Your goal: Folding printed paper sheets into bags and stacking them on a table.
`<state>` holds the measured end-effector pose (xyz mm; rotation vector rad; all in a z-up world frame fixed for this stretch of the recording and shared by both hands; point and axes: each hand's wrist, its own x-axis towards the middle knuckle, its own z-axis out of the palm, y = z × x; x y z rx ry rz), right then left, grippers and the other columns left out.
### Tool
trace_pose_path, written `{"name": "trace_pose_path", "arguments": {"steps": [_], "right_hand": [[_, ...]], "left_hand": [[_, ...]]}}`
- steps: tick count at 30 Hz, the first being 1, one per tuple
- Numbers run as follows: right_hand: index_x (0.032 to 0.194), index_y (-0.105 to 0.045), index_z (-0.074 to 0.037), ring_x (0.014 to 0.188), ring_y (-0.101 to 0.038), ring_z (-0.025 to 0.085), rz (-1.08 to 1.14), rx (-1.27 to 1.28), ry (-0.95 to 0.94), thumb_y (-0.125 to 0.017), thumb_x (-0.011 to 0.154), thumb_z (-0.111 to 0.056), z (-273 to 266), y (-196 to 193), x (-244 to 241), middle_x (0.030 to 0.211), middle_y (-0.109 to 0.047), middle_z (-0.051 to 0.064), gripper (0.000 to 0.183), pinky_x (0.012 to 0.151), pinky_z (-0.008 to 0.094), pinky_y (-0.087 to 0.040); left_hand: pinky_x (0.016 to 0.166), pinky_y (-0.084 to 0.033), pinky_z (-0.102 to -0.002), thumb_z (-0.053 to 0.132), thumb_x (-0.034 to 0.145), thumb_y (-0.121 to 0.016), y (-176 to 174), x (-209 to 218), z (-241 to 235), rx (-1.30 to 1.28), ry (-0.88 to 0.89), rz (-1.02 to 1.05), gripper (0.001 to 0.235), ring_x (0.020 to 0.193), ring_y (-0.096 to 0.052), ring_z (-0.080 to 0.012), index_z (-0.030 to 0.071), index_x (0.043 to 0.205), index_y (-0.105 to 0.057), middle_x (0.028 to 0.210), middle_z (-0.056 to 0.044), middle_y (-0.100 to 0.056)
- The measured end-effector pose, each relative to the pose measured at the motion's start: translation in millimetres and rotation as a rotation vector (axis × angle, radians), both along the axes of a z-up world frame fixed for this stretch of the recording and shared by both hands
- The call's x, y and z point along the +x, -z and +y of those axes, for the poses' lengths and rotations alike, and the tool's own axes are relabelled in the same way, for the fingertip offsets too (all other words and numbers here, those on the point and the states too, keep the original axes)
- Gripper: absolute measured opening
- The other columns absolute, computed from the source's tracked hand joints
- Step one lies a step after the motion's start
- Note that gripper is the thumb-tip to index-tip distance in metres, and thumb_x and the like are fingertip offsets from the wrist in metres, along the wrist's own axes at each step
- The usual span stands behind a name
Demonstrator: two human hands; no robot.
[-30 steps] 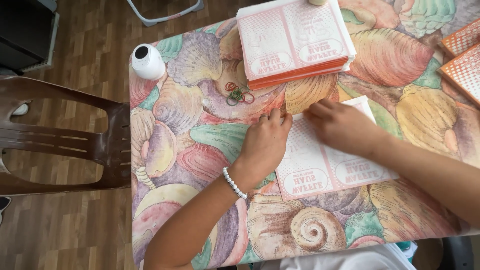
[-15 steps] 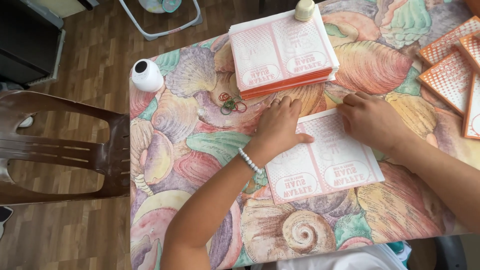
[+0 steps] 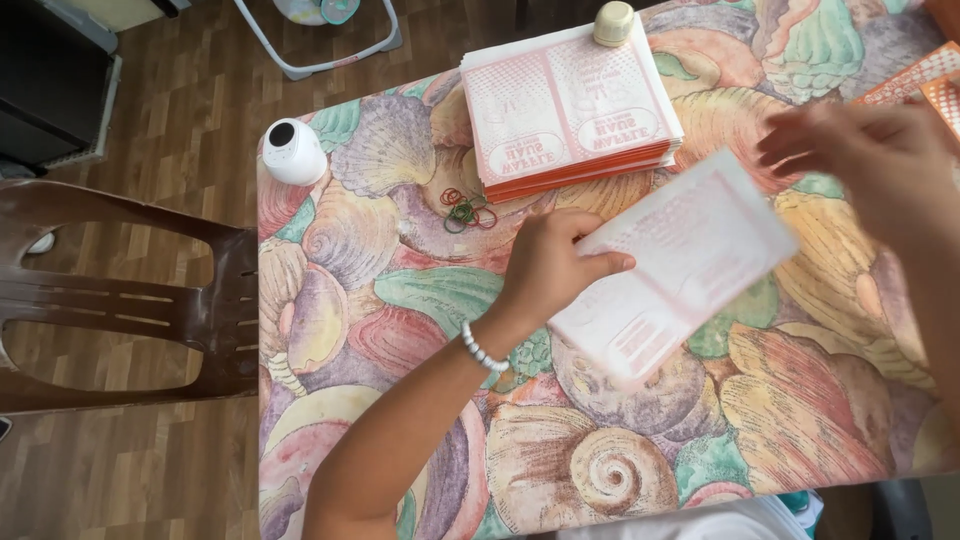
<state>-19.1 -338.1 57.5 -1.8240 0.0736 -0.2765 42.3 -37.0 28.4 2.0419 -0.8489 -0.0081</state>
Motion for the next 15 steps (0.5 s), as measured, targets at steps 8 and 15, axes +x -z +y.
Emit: {"name": "trace_pose_path", "arguments": {"steps": [8, 15], "right_hand": [[0.145, -0.048, 0.013, 0.112, -0.069, 0.042, -0.171, -0.134, -0.291, -0.029, 0.098, -0.078, 5, -33, 22, 0.123, -0.063, 0.032, 0.104, 0.096, 0.048, -0.06], [0.157, -0.047, 0.011, 0.106, -0.067, 0.027, -0.291, -0.231, -0.221, -0.077, 0.078, 0.008, 55, -32, 12, 0.118, -0.067, 0.026, 0.085, 0.1, 0.034, -0.058]], "left_hand": [[0.061, -0.031, -0.024, 0.024, 0.084, -0.082, 7, -28, 19, -0.574, -0.198, 0.071, 0.032, 0.068, -0.037, -0.0081, 0.011, 0.074, -0.054, 0.069, 0.007, -0.042], [0.069, -0.043, -0.023, 0.027, 0.084, -0.082, 14, -28, 28, -0.632, -0.214, 0.261, 0.026, 0.078, -0.053, -0.0087, 0.011, 0.089, -0.062, 0.081, 0.004, -0.061]]}}
